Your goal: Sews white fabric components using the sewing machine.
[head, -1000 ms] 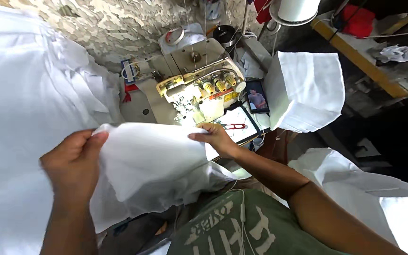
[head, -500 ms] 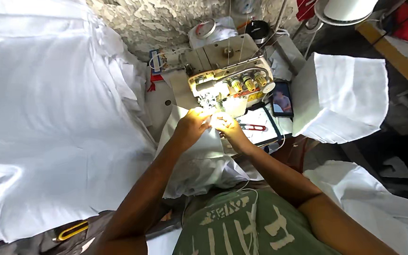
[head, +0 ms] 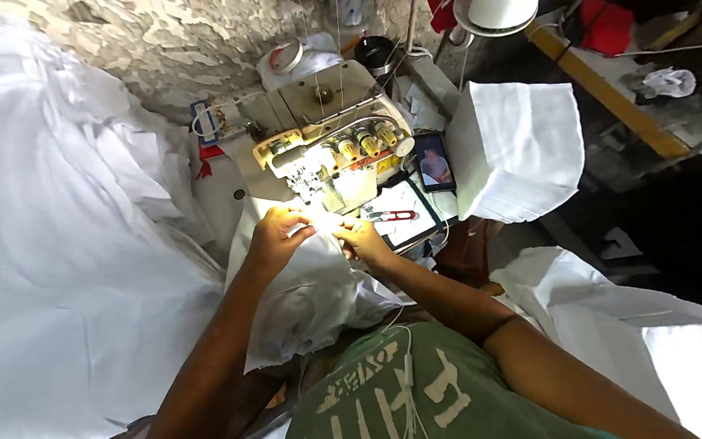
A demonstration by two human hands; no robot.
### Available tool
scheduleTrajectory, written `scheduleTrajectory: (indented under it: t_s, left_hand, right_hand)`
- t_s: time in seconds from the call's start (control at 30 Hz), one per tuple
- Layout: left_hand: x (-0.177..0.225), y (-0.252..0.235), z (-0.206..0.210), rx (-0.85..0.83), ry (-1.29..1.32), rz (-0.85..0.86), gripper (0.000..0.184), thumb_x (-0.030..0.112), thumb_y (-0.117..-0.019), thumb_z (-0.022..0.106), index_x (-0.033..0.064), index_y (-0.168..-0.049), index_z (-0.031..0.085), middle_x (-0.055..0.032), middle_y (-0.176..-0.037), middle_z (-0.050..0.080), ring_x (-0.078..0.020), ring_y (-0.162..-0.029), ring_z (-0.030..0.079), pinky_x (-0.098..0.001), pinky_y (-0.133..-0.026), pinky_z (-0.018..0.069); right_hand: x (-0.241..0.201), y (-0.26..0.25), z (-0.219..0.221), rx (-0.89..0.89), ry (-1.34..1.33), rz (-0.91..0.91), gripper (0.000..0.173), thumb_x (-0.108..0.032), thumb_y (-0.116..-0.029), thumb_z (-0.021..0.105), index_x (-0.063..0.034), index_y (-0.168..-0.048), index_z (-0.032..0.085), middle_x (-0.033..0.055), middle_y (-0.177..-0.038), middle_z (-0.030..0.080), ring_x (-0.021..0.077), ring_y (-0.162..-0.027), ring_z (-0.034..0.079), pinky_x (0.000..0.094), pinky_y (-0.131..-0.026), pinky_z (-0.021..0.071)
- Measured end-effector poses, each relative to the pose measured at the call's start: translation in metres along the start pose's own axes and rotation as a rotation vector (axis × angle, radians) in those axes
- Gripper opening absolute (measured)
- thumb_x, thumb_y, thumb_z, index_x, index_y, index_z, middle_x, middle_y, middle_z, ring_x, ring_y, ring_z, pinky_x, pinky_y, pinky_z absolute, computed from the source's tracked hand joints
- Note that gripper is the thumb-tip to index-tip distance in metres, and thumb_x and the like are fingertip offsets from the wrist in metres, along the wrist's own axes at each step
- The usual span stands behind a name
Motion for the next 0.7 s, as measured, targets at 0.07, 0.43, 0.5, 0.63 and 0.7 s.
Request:
scheduleTrajectory:
  t_s: [0.07, 0.43, 0.5, 0.63, 0.7]
  left_hand:
    - [0.001, 0.0, -0.002, -0.012, -0.015, -0.008, 0.016, 0.01, -0.0909, 0.068, -0.0053, -0.095, 0.073, -0.0209, -0.106, 0.07, -0.0311, -0.108, 0.063, -0.0452, -0.099, 0.0466]
    - [0.017, -0.001, -0.03, -0.013, 0.105, -0.006, 0.018, 0.007, -0.0956, 0.063, -0.0093, -0.098, 0.071, -0.0103, -0.097, 0.072, 0.0017, -0.09, 0.065, -0.0139, -0.087, 0.0514]
    - [0.022, -0.004, -0.035, -0.014, 0.179, -0.045, 0.014, 0.005, -0.0947, 0.064, -0.007, -0.098, 0.071, -0.0028, -0.096, 0.071, 0.0089, -0.086, 0.062, -0.0087, -0.082, 0.0506]
    - [0.03, -0.013, -0.042, 0.019, 0.04, 0.035, 0.017, 0.008, -0.0929, 0.068, -0.0075, -0.095, 0.073, -0.0108, -0.092, 0.071, 0.0008, -0.087, 0.062, -0.0118, -0.083, 0.0482]
    - [0.036, -0.017, -0.045, 0.024, -0.1, 0.056, 0.02, 0.013, -0.0952, 0.068, -0.0064, -0.098, 0.073, -0.0172, -0.094, 0.072, -0.0113, -0.086, 0.066, -0.0213, -0.081, 0.0508]
  right_hand:
    - [-0.002, -0.001, 0.001, 0.022, 0.003, 0.01, 0.01, -0.005, -0.1033, 0.056, 0.0037, -0.102, 0.061, -0.0013, -0.065, 0.055, -0.0011, -0.042, 0.041, 0.0146, -0.042, 0.0382]
    - [-0.029, -0.004, 0.022, 0.084, -0.077, 0.041, 0.01, -0.007, -0.1044, 0.054, 0.0012, -0.101, 0.06, 0.0023, -0.073, 0.064, 0.0046, -0.054, 0.06, 0.019, -0.053, 0.0522]
    - [-0.035, -0.003, 0.026, 0.064, -0.085, 0.019, 0.012, -0.006, -0.1046, 0.052, 0.0026, -0.104, 0.06, 0.003, -0.08, 0.065, 0.0056, -0.059, 0.062, 0.0209, -0.056, 0.0544]
    - [-0.046, 0.003, 0.038, 0.018, -0.116, -0.054, 0.012, -0.007, -0.1032, 0.056, -0.0004, -0.096, 0.063, -0.0018, -0.074, 0.062, 0.0009, -0.058, 0.056, 0.0173, -0.057, 0.049]
    - [-0.047, 0.004, 0.043, 0.002, -0.124, -0.097, 0.012, -0.006, -0.1023, 0.057, -0.0015, -0.093, 0.064, -0.004, -0.07, 0.059, -0.0005, -0.057, 0.052, 0.0158, -0.055, 0.0449]
Point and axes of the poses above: each hand's wrist, its own y-axis away from the middle knuckle, its own z-axis out of the palm, x = y × z, the point moved 3 cm from there along -y, towards the middle knuckle
